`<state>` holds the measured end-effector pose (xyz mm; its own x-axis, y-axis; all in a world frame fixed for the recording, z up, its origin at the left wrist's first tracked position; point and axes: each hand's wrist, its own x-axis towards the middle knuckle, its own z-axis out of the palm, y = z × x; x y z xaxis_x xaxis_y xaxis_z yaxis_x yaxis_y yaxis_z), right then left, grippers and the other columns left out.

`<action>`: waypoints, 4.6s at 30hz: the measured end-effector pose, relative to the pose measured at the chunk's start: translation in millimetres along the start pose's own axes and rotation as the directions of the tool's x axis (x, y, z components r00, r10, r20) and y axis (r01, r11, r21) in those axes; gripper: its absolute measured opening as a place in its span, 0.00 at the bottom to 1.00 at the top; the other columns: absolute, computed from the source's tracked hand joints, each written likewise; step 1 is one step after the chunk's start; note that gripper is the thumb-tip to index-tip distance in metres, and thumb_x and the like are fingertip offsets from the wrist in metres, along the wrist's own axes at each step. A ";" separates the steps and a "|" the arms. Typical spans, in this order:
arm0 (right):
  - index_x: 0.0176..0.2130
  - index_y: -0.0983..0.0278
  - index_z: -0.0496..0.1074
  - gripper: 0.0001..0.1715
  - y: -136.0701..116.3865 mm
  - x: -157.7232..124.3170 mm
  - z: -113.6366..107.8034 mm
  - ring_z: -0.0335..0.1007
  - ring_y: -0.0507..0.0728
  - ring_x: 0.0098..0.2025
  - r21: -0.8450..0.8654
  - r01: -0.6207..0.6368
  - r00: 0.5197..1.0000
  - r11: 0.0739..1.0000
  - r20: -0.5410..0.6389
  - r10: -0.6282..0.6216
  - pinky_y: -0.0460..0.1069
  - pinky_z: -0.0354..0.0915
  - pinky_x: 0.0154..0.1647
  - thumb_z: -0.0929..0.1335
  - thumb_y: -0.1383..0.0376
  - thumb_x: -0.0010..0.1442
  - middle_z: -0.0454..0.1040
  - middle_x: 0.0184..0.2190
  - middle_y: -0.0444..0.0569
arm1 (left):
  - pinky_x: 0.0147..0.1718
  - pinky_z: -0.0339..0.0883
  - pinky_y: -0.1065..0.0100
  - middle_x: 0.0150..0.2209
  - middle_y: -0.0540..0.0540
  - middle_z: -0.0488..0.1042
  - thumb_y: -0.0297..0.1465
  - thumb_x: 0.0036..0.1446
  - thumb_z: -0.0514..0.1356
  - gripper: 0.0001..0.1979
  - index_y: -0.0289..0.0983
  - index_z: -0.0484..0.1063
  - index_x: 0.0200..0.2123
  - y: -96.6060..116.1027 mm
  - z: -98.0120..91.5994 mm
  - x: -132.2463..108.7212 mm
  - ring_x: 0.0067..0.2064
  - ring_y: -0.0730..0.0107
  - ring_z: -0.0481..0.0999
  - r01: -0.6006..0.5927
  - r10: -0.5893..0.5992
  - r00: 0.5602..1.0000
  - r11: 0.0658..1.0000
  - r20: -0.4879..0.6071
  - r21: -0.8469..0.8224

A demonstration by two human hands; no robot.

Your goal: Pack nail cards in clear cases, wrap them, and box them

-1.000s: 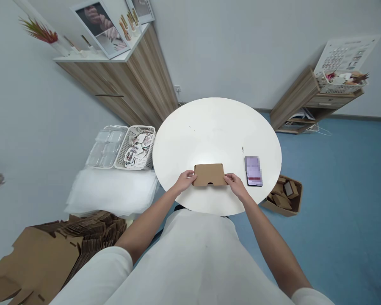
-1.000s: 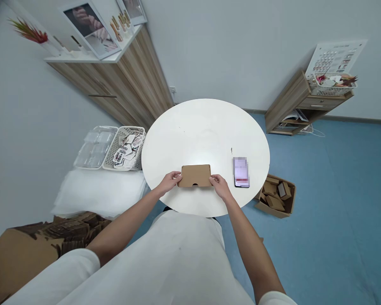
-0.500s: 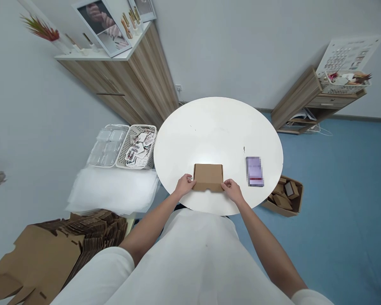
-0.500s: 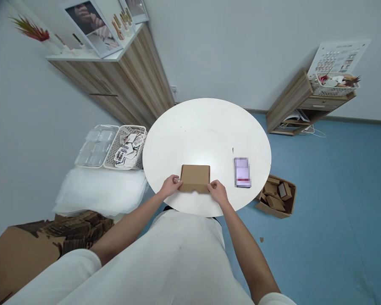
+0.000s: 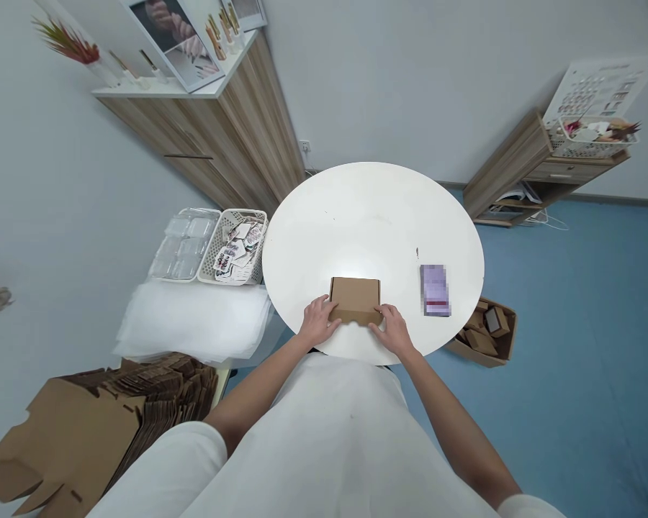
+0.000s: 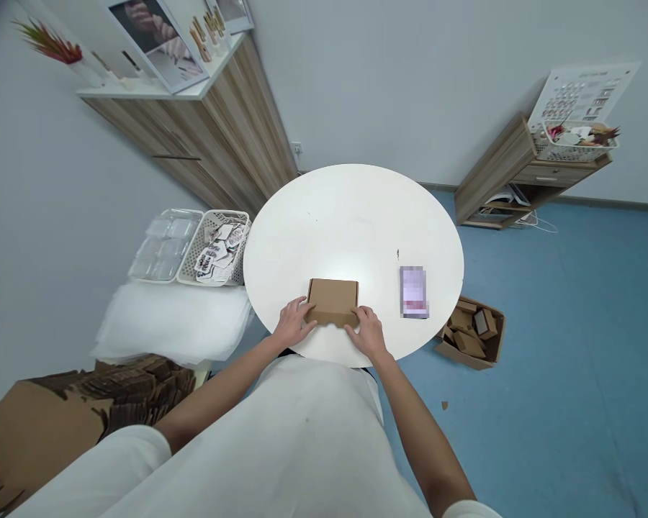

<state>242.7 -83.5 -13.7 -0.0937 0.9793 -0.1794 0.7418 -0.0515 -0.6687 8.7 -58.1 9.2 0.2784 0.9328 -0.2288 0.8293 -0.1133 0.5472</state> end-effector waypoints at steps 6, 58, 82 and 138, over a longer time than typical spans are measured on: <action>0.49 0.58 0.61 0.24 -0.1 1.9 1.5 0.62 0.61 0.46 -0.059 -0.008 0.999 0.998 0.035 0.010 0.56 0.58 0.45 0.64 0.58 0.51 0.65 0.46 0.51 | 0.52 0.49 0.50 0.56 0.40 0.55 0.42 0.53 0.53 0.23 0.43 0.60 0.51 -3.2 4.7 0.3 0.58 0.52 0.52 -0.016 0.015 1.000 0.999 0.027 0.046; 0.51 0.58 0.64 0.27 -9.8 13.2 -34.2 0.64 0.56 0.45 0.363 -0.037 0.991 0.931 -0.108 0.082 0.53 0.60 0.46 0.54 0.50 0.60 0.68 0.41 0.50 | 0.37 0.65 0.66 0.37 0.46 0.65 0.38 0.56 0.51 0.21 0.41 0.60 0.53 -1.2 -6.6 15.2 0.38 0.69 0.69 0.071 -0.130 0.987 0.888 -0.099 -0.455; 0.48 0.60 0.68 0.28 -19.9 22.1 -41.2 0.66 0.58 0.45 0.484 -0.113 0.983 0.868 -0.075 0.170 0.56 0.61 0.48 0.59 0.48 0.56 0.71 0.46 0.50 | 0.37 0.65 0.65 0.34 0.48 0.65 0.34 0.54 0.54 0.22 0.42 0.59 0.54 3.5 -15.2 17.6 0.33 0.71 0.66 -0.042 -0.037 0.976 0.936 -0.215 -0.350; 0.47 0.60 0.65 0.27 -5.0 10.8 -32.6 0.71 0.55 0.35 0.549 -0.344 0.939 0.762 0.209 0.273 0.52 0.62 0.38 0.64 0.51 0.50 0.70 0.41 0.49 | 0.36 0.64 0.67 0.43 0.44 0.69 0.41 0.55 0.50 0.23 0.41 0.60 0.53 -14.9 -17.2 13.4 0.39 0.68 0.71 0.263 -0.191 0.964 0.766 0.184 -0.586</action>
<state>259.6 -66.3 11.2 -0.0244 0.8643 -0.5024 0.2329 -0.4838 -0.8436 -8.3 -38.1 11.8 0.1993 0.8583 -0.4730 0.4244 0.3594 0.8311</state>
